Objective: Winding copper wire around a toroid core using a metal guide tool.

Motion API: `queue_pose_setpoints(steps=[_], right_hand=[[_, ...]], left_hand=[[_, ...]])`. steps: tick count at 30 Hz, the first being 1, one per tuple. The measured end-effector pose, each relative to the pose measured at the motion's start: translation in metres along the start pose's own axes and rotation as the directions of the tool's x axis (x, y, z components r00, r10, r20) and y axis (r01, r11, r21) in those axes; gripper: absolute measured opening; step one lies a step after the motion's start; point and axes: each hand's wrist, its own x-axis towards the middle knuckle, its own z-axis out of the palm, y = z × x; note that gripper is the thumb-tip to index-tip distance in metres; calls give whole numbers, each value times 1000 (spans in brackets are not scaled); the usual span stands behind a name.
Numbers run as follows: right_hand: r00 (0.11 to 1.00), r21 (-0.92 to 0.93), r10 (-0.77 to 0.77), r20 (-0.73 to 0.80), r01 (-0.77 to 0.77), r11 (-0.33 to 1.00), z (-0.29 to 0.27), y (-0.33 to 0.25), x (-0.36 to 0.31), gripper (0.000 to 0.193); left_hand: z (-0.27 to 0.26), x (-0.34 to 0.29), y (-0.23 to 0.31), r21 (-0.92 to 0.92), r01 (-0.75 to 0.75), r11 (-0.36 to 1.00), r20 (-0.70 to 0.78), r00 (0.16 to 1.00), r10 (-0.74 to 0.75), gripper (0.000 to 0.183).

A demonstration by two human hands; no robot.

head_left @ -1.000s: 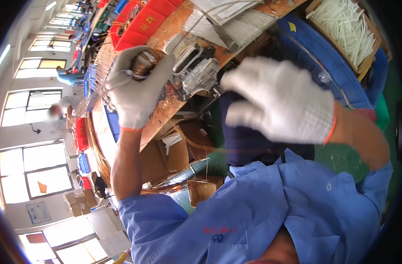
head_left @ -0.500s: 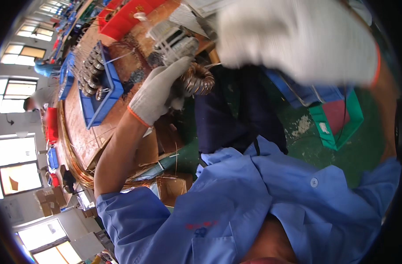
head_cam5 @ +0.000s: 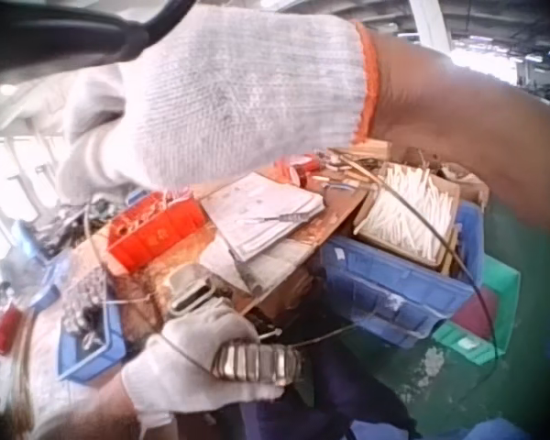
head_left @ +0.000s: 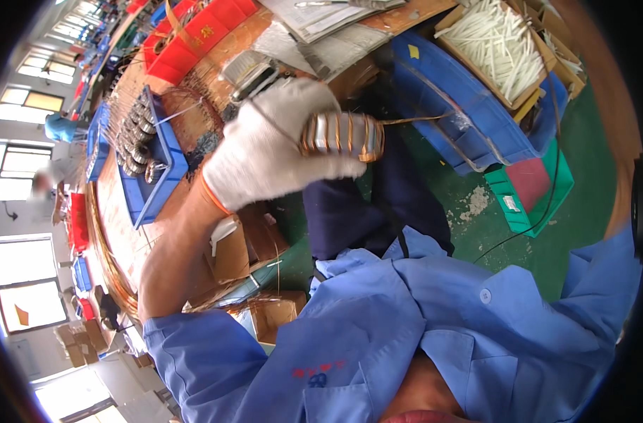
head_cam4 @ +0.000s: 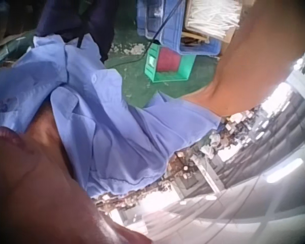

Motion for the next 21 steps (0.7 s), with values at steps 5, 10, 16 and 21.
queue_pose_setpoints(steps=[5, 10, 16, 21], right_hand=[[980, 14, -66, -186, 70, 997, 34, 6, -3, 18], [929, -10, -83, -360, 85, 996, 66, 21, -20, 17], [988, 123, 75, -135, -58, 991, 132, 11, -53, 17], [924, 562, 305, 230, -382, 734, 315, 13, -81, 27]], left_hand=[[-35, 8, -14, -463, 140, 875, -81, 977, -199, 33], [-75, 20, -11, -217, 321, 922, -230, 901, -368, 39], [-96, 0, -74, -62, 295, 953, -272, 914, -301, 39], [28, -7, -146, -276, 472, 837, -414, 728, -546, 58]])
